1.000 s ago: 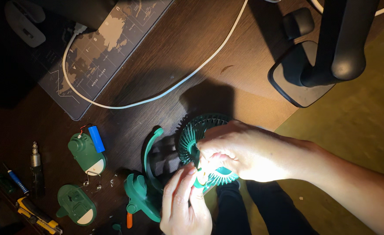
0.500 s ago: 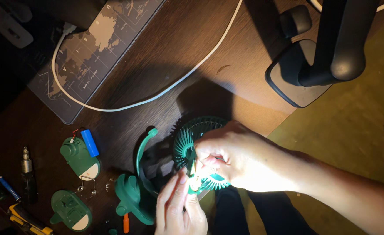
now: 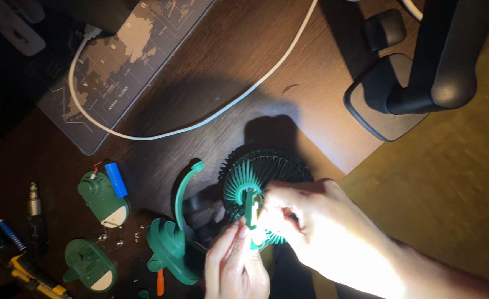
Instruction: The person repairs a disassembled green electric fan on a desk. They use a small screwdriver to adjust internal components and connect wires to a battery pack, then test the fan by rotating the blades. The fan remains disassembled on the desk throughout the clip.
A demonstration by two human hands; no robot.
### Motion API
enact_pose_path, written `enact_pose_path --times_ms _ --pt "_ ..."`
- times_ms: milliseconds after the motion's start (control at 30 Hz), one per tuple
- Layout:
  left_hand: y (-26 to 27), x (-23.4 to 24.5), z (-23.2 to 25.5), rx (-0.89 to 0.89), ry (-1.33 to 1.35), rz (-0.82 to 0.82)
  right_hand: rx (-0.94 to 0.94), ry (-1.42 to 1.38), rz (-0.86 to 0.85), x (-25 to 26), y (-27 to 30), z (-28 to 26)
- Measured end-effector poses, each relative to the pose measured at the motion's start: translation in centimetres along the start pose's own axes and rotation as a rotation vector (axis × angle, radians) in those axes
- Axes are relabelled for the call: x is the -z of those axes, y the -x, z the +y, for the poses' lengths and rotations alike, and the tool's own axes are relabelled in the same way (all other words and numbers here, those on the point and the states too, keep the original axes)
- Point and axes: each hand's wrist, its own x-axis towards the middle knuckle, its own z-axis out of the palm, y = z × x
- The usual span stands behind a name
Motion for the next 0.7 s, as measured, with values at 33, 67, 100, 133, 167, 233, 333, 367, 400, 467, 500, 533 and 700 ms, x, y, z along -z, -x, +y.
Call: enact_pose_path --times_ms 33,67,100,133,167,233,333,367,400,467,500,533,700 --pt "0.0 0.1 -0.1 0.002 -0.005 0.005 0.016 -0.042 0.023 -0.1 0.4 -0.1" --pt "0.1 0.0 0.0 0.011 0.000 0.010 0.024 -0.076 0.048 -0.1 0.7 0.0" --pt "0.2 -0.1 0.1 0.018 -0.002 -0.002 0.005 -0.077 0.059 -0.1 0.9 0.2" --pt "0.3 0.1 0.1 0.023 -0.008 -0.017 -0.013 -0.082 0.068 -0.3 1.1 0.2" --pt "0.3 0.4 0.1 0.027 -0.013 -0.032 -0.031 -0.088 0.078 -0.5 1.3 0.3" --pt "0.3 0.4 0.0 0.029 -0.010 -0.035 0.123 -0.237 0.120 -0.8 1.4 0.7" --pt "0.4 0.4 0.1 0.034 -0.016 -0.046 0.053 -0.220 0.124 -1.0 2.0 1.2" --pt "0.4 0.6 0.1 0.034 -0.025 -0.052 -0.017 -0.178 0.113 -1.2 2.3 1.3" --pt "0.3 0.6 0.0 0.011 -0.031 -0.067 0.011 -0.189 0.136 -1.4 2.4 1.4" --pt "0.2 0.7 -0.3 -0.033 -0.038 -0.095 0.064 -0.208 0.183 -1.7 2.9 1.6" --pt "0.1 0.7 -0.4 -0.051 -0.032 -0.098 0.019 -0.163 0.181 -1.8 3.1 1.6" --pt "0.0 0.7 -0.5 -0.072 -0.029 -0.101 -0.023 -0.121 0.178 -1.8 3.2 1.7" --pt "0.0 0.4 -0.1 -0.021 -0.010 -0.061 -0.089 -0.127 0.184 -2.3 3.2 1.9"
